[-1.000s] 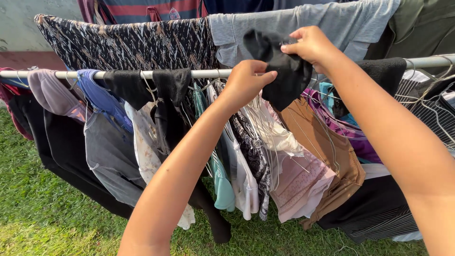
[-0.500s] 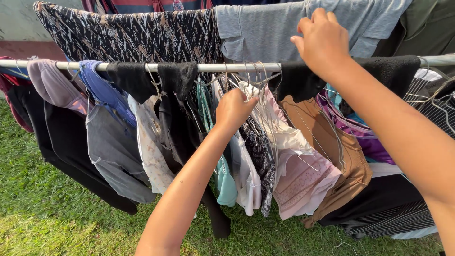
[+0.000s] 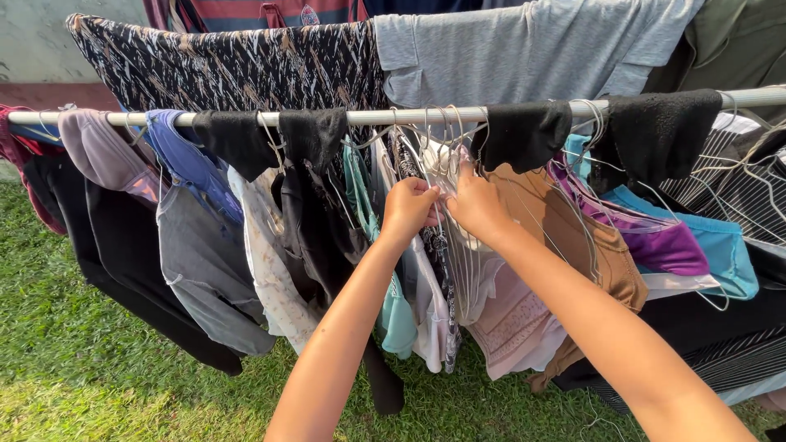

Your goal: Removing dry clothes and hangers from an outdoor drying rack.

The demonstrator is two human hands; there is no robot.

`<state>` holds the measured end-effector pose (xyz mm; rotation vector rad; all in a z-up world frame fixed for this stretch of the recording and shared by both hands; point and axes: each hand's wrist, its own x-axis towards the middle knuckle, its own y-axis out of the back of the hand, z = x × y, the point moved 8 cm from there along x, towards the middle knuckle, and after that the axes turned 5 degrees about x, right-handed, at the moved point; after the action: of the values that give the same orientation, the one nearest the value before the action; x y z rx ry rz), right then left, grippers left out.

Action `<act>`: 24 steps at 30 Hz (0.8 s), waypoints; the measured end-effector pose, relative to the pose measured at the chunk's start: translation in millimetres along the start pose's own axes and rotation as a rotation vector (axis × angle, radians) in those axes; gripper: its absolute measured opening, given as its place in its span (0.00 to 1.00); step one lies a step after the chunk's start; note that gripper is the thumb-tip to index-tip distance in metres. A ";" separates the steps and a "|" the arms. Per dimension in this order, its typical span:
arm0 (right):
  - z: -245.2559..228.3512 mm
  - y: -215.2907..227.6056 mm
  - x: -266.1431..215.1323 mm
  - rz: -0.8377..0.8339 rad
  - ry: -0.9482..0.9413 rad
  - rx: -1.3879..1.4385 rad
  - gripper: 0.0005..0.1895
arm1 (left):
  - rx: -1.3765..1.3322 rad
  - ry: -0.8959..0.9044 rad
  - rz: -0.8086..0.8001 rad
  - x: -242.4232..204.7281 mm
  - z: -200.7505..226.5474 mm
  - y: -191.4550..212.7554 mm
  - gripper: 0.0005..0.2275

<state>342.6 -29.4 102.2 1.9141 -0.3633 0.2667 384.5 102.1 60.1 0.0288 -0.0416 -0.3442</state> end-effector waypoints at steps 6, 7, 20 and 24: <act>23.1 -24.8 3.9 0.079 -0.006 0.218 0.21 | 0.014 -0.018 -0.001 0.6 3.0 1.7 0.09; 17.8 -14.4 -0.2 0.110 -0.026 0.279 0.19 | 0.016 -0.020 0.008 -0.4 5.6 2.7 0.09; 35.5 124.7 -166.2 0.007 -0.297 0.603 0.19 | 0.552 -0.298 0.204 -49.4 58.2 26.0 0.11; 91.7 141.0 -248.9 0.045 -0.368 0.967 0.17 | 0.889 -0.393 0.452 -61.9 60.5 45.1 0.15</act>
<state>60.1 -131.7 103.0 2.9249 -0.5876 0.1152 338.6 164.2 119.9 0.8206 -0.5802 0.1484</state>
